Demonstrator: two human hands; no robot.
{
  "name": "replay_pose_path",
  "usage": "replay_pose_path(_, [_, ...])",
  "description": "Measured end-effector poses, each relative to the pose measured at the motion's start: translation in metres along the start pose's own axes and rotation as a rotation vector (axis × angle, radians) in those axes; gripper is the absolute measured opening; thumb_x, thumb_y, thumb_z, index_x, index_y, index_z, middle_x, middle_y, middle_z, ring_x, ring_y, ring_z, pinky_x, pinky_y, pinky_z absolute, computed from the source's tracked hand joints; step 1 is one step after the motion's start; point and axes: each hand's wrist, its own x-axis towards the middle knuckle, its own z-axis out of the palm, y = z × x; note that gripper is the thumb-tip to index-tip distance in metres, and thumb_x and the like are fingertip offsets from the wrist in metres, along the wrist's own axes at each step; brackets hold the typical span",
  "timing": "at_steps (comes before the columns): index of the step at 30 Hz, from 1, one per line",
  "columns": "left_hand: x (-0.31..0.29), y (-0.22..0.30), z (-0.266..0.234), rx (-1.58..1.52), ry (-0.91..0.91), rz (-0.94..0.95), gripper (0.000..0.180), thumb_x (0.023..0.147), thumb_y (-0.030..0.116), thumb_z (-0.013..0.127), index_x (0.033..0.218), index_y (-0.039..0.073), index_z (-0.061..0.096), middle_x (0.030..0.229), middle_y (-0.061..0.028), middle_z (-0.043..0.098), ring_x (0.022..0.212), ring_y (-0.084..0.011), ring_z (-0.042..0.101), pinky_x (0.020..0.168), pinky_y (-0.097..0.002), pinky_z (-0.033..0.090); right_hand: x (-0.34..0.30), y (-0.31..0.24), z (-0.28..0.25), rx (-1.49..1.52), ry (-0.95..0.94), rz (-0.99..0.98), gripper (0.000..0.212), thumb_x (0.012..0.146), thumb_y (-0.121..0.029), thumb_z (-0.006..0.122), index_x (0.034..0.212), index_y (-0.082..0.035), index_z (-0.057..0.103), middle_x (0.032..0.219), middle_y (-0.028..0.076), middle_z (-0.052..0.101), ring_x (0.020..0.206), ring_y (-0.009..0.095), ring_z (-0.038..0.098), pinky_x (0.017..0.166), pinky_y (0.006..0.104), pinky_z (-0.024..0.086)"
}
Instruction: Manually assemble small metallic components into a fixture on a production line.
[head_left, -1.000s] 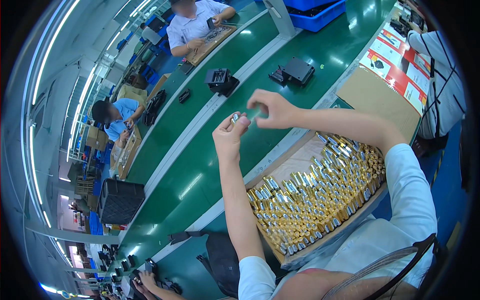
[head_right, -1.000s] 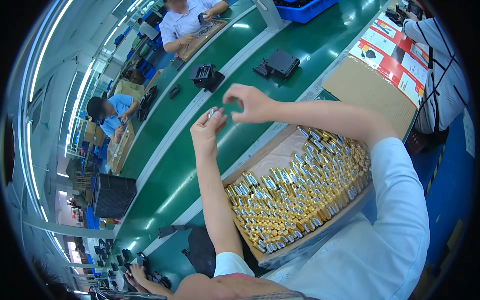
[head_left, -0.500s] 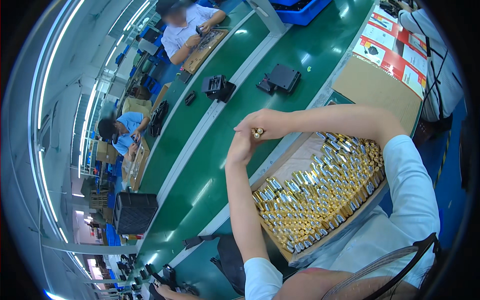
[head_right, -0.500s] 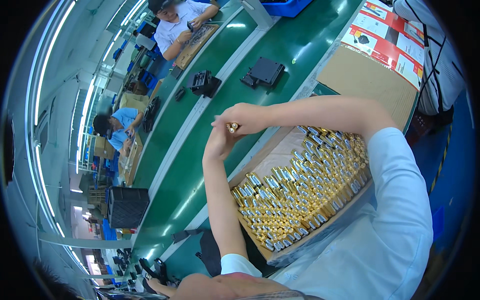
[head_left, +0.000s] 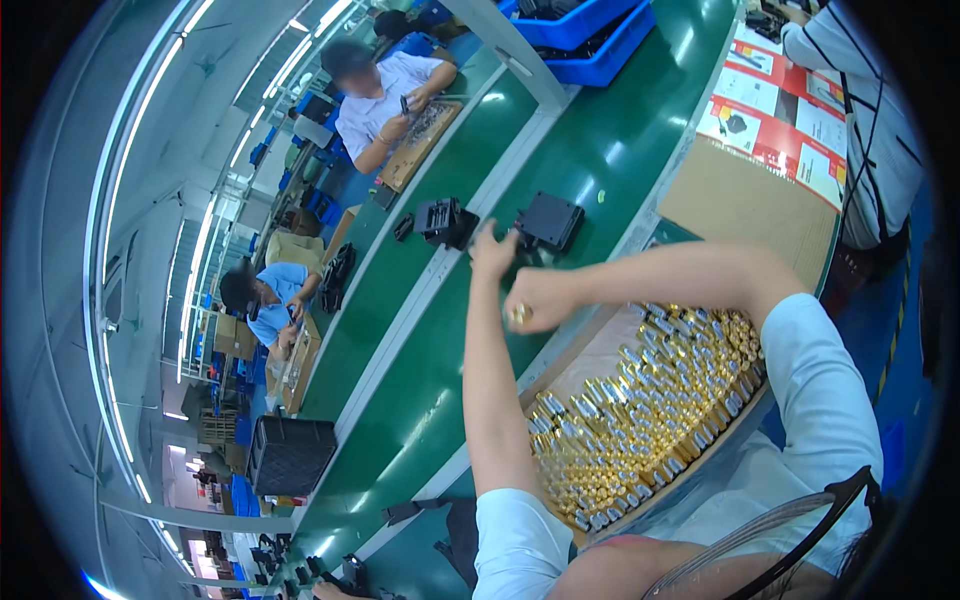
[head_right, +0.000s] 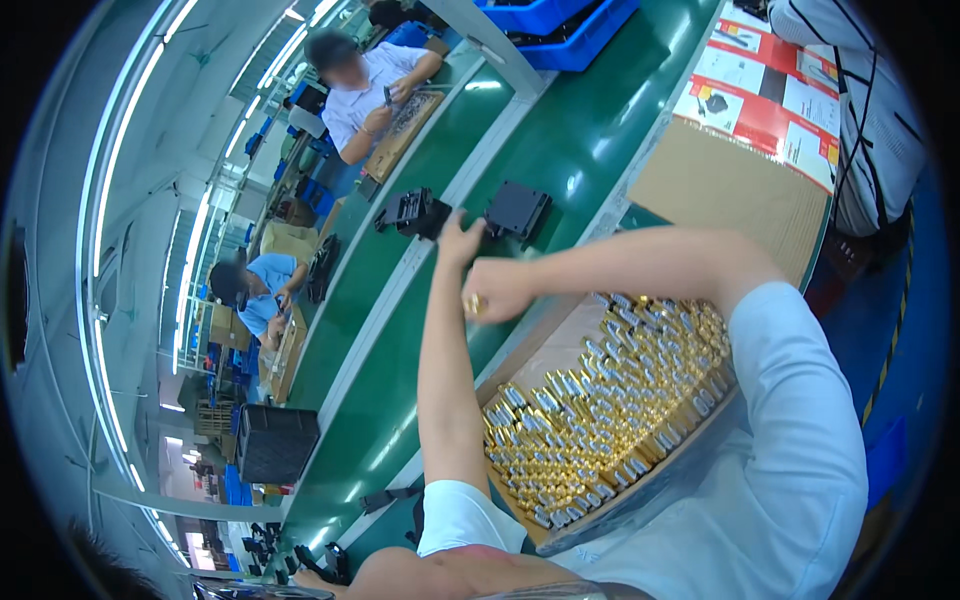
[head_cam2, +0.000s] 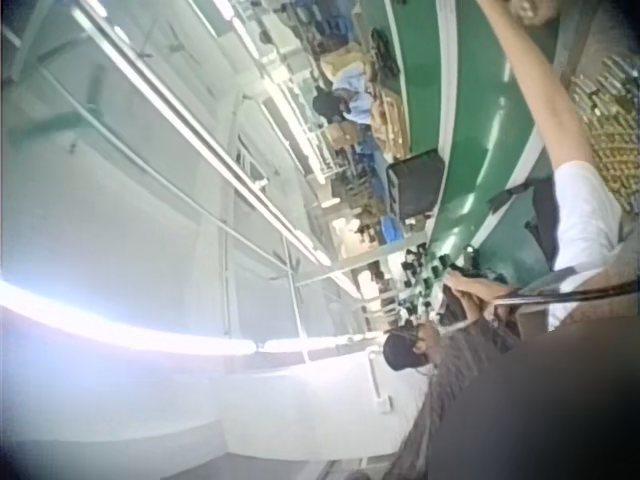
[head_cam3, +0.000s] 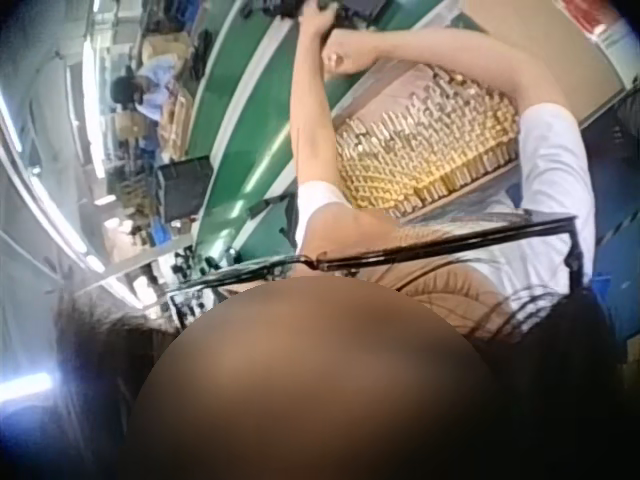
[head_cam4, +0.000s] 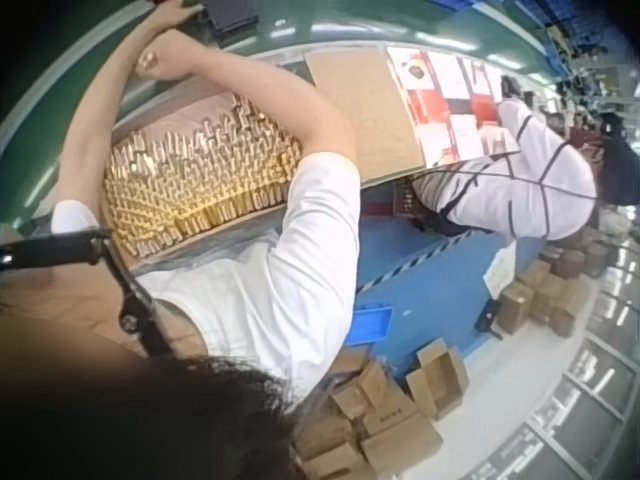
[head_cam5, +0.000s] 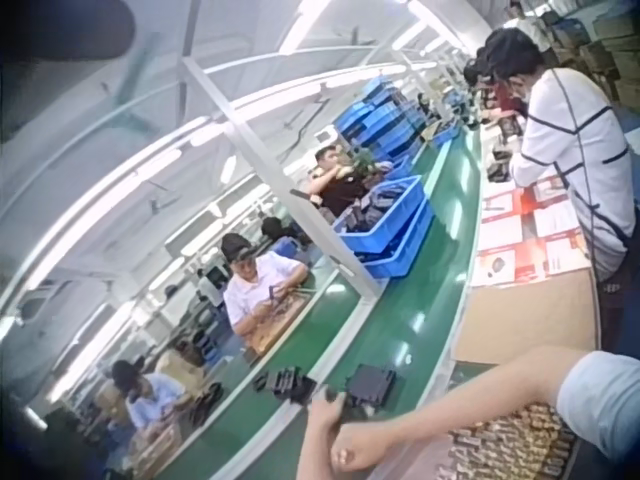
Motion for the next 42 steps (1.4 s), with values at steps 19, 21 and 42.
replay_pose_path(19, [-0.086, 0.050, -0.048, -0.438, -0.156, -0.166, 0.044, 0.075, 0.007, 0.076, 0.114, 0.004, 0.055, 0.091, -0.0170, 0.067, 0.071, -0.0257, 0.064, 0.069, -0.0336, 0.054, -0.010, 0.003, -0.002, -0.261, -0.584, 0.224, 0.022, 0.076, -0.023, 0.065, 0.067, -0.003, 0.068, 0.065, 0.016, 0.067, 0.054, 0.038, 0.056, 0.056, 0.0448, 0.049])
replay_pose_path(21, [-0.085, 0.043, -0.061, -0.353, -0.042, -0.104, 0.043, 0.075, 0.005, 0.074, 0.114, 0.004, 0.055, 0.090, -0.0161, 0.067, 0.071, -0.0249, 0.065, 0.068, -0.0335, 0.053, -0.007, 0.001, 0.003, -0.292, -0.566, 0.171, 0.023, 0.076, -0.024, 0.065, 0.068, -0.003, 0.068, 0.065, 0.016, 0.067, 0.055, 0.039, 0.057, 0.056, 0.0453, 0.049])
replay_pose_path(42, [-0.126, 0.096, -0.128, 0.095, -0.279, 0.081, 0.033, 0.075, 0.010, 0.075, 0.107, 0.005, 0.069, 0.079, -0.0102, 0.065, 0.074, -0.0211, 0.060, 0.072, -0.0329, 0.052, -0.007, 0.006, 0.000, -0.262, -0.476, 0.149, 0.015, 0.083, -0.023, 0.066, 0.086, -0.009, 0.070, 0.069, 0.012, 0.068, 0.062, 0.039, 0.061, 0.062, 0.0451, 0.051])
